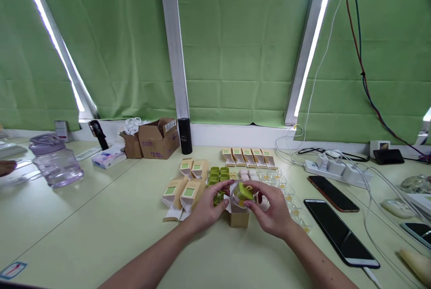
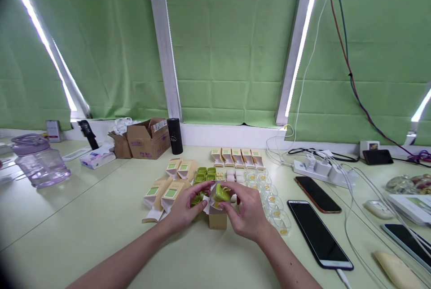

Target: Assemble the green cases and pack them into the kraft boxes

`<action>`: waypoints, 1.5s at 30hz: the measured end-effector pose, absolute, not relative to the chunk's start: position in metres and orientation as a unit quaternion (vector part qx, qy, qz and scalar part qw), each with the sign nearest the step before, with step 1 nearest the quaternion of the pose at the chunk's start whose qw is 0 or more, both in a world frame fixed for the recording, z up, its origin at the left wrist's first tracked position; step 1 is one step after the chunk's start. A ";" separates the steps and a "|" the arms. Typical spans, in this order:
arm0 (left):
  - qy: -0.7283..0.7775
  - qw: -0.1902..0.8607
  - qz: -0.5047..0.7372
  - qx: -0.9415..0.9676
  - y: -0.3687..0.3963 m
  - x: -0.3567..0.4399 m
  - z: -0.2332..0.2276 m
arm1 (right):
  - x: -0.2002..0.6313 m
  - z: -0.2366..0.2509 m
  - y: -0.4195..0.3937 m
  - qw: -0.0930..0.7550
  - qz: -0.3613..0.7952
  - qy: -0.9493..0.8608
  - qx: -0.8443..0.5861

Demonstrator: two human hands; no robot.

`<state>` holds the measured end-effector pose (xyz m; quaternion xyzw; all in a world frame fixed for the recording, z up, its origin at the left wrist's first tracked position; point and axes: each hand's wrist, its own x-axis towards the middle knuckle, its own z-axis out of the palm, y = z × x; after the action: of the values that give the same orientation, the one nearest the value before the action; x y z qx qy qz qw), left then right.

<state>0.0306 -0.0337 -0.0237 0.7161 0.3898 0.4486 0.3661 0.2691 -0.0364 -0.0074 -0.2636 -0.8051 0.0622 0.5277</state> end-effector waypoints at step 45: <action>0.406 0.347 0.442 0.721 -0.035 0.034 -0.021 | 0.259 -0.012 -0.035 0.382 0.073 -0.868 -0.309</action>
<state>0.0338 -0.0353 -0.0208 0.7207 0.4057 0.4419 0.3475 0.2592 -0.0354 -0.0119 -0.3085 -0.8680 0.0725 0.3822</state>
